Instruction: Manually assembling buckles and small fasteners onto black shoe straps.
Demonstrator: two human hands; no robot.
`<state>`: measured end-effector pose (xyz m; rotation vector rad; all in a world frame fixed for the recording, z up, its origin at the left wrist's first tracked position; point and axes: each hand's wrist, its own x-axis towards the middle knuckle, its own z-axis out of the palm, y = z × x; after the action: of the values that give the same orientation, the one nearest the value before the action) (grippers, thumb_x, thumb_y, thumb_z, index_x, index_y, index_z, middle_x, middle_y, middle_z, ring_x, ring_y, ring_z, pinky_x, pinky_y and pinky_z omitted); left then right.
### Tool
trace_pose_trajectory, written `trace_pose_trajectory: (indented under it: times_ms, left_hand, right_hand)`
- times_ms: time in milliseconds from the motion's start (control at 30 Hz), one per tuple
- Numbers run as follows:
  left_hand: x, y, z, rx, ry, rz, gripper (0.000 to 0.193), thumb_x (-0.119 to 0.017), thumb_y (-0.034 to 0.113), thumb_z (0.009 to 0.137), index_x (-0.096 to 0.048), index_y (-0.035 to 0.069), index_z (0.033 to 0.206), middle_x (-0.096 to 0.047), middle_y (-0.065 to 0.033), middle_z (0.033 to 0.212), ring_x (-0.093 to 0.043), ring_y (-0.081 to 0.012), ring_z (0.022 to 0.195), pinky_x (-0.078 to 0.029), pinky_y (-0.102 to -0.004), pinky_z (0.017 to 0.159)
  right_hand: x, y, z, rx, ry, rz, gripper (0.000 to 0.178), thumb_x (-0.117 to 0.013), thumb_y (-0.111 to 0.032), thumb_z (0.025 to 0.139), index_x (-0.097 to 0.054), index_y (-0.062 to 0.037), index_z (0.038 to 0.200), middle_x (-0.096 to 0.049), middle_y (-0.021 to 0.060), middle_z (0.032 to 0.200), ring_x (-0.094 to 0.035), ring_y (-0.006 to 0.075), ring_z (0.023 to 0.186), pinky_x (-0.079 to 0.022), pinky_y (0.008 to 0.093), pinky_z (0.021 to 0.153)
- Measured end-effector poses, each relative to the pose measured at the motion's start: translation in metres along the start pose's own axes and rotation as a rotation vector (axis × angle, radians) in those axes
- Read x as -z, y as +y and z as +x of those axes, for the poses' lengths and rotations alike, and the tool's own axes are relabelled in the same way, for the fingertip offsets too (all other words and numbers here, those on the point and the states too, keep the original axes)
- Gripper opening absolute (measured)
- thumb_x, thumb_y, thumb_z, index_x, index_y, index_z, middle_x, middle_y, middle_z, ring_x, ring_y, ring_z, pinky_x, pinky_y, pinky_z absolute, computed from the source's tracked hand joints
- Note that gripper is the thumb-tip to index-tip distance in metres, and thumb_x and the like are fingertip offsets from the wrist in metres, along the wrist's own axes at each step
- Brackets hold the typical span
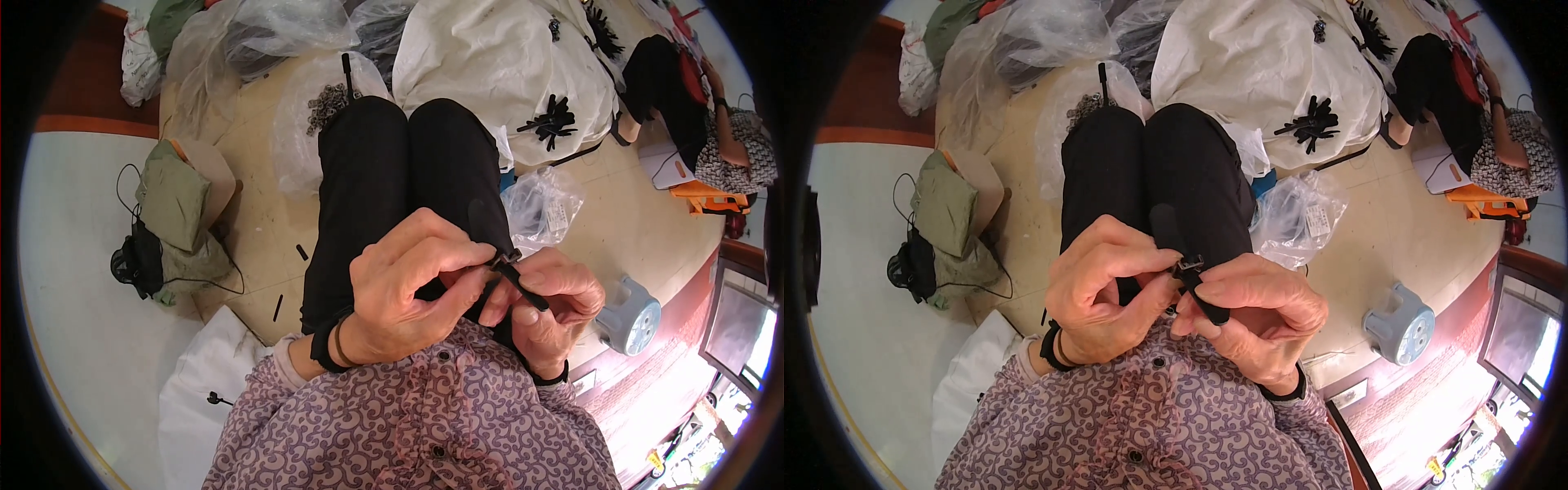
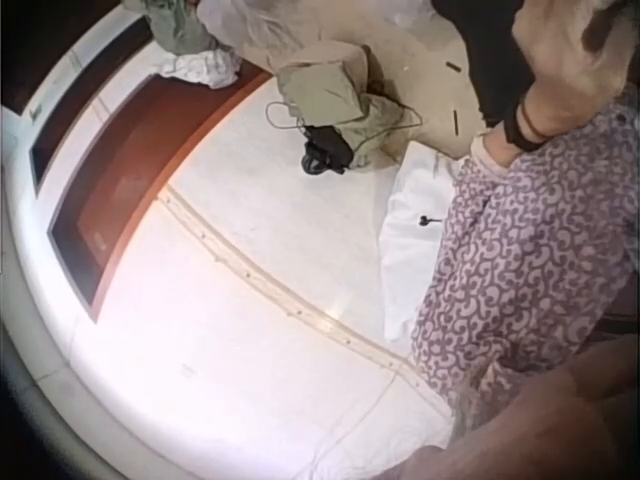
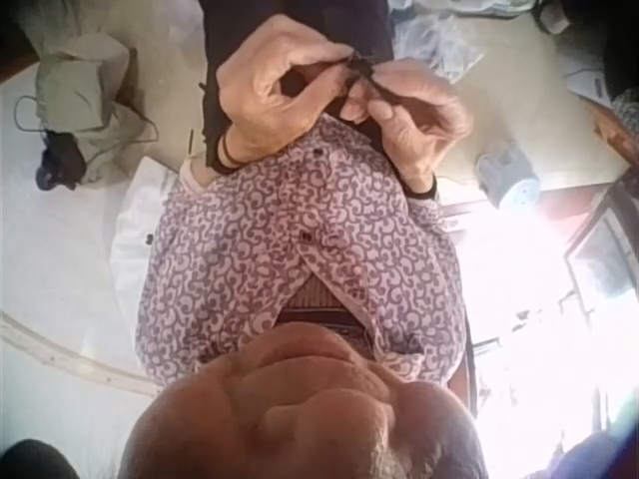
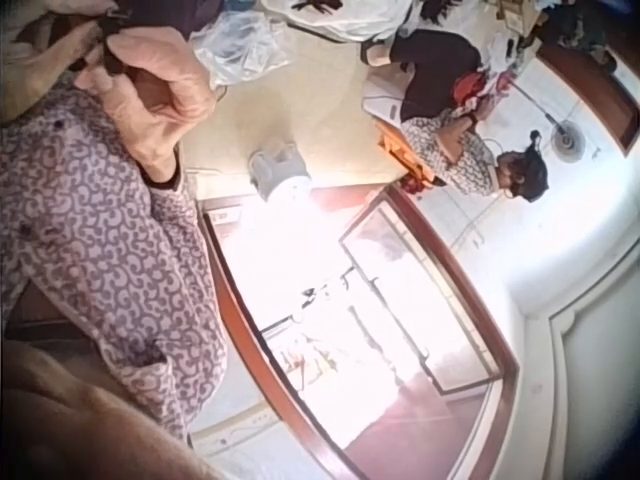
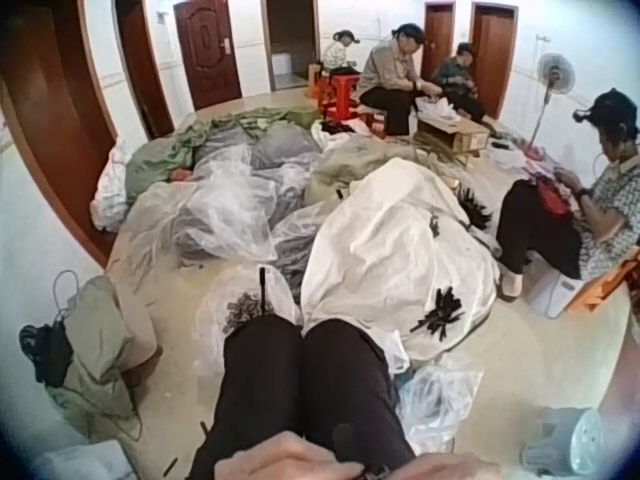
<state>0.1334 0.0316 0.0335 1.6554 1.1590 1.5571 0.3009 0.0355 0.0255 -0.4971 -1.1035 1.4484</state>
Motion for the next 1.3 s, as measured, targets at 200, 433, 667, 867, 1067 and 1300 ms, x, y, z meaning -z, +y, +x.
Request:
trace_pose_trajectory:
  times_ms: [200,433,667,867,1067,1300]
  left_hand:
    - [-0.002,-0.001,0.000,-0.079,0.037,0.130,0.031,-0.075,-0.014,0.059,-0.069,-0.002,0.087,-0.062,-0.0106,0.079,-0.062,-0.0130,0.064,-0.047,-0.0215,0.054]
    - [-0.001,-0.008,-0.001,0.309,-0.087,-0.222,0.018,-0.067,-0.011,0.077,-0.063,-0.006,0.094,-0.059,-0.0124,0.095,-0.064,-0.0124,0.072,-0.053,-0.0222,0.063]
    - [0.002,-0.002,0.008,0.561,-0.088,-0.298,0.022,-0.065,-0.007,0.084,-0.062,-0.003,0.105,-0.059,-0.0092,0.102,-0.062,-0.0098,0.083,-0.053,-0.0205,0.068]
    - [0.009,-0.010,0.018,0.055,-0.297,0.311,0.033,-0.071,0.000,0.070,-0.070,0.004,0.103,-0.064,-0.0066,0.102,-0.062,-0.0152,0.091,-0.049,-0.0262,0.069]
    - [0.003,-0.006,0.010,0.427,-0.314,-0.331,0.024,-0.065,-0.011,0.076,-0.066,-0.003,0.099,-0.064,-0.0102,0.098,-0.062,-0.0159,0.092,-0.051,-0.0268,0.079]
    - [0.003,-0.011,0.013,0.487,-0.372,-0.581,0.022,-0.065,-0.013,0.079,-0.064,-0.005,0.100,-0.061,-0.0137,0.098,-0.061,-0.0178,0.092,-0.049,-0.0275,0.082]
  right_hand:
    - [-0.005,-0.005,-0.001,-0.026,0.094,-0.017,0.024,-0.065,0.011,0.079,-0.059,0.0101,0.102,-0.062,0.0237,0.092,-0.068,0.0239,0.075,-0.059,0.0312,0.063]
    - [-0.006,-0.007,0.004,-0.111,0.260,-0.226,0.017,-0.059,0.013,0.082,-0.059,0.0081,0.098,-0.062,0.0171,0.090,-0.065,0.0160,0.071,-0.055,0.0249,0.061]
    - [-0.005,-0.005,0.005,-0.194,0.247,-0.330,0.017,-0.056,0.014,0.082,-0.060,0.0072,0.097,-0.062,0.0121,0.086,-0.063,0.0128,0.070,-0.052,0.0222,0.062]
    - [-0.003,-0.010,0.006,-0.205,0.221,-0.404,0.016,-0.057,0.013,0.082,-0.060,0.0072,0.097,-0.062,0.0107,0.086,-0.063,0.0122,0.069,-0.051,0.0216,0.063]
    - [0.003,-0.013,0.006,-0.232,0.206,-0.333,0.018,-0.059,0.012,0.082,-0.061,0.0076,0.100,-0.063,0.0114,0.090,-0.063,0.0122,0.070,-0.051,0.0218,0.064]
    - [0.009,-0.022,0.007,-0.323,0.220,-0.145,0.017,-0.060,0.010,0.085,-0.064,0.0069,0.100,-0.064,0.0125,0.096,-0.066,0.0155,0.070,-0.054,0.0240,0.064]
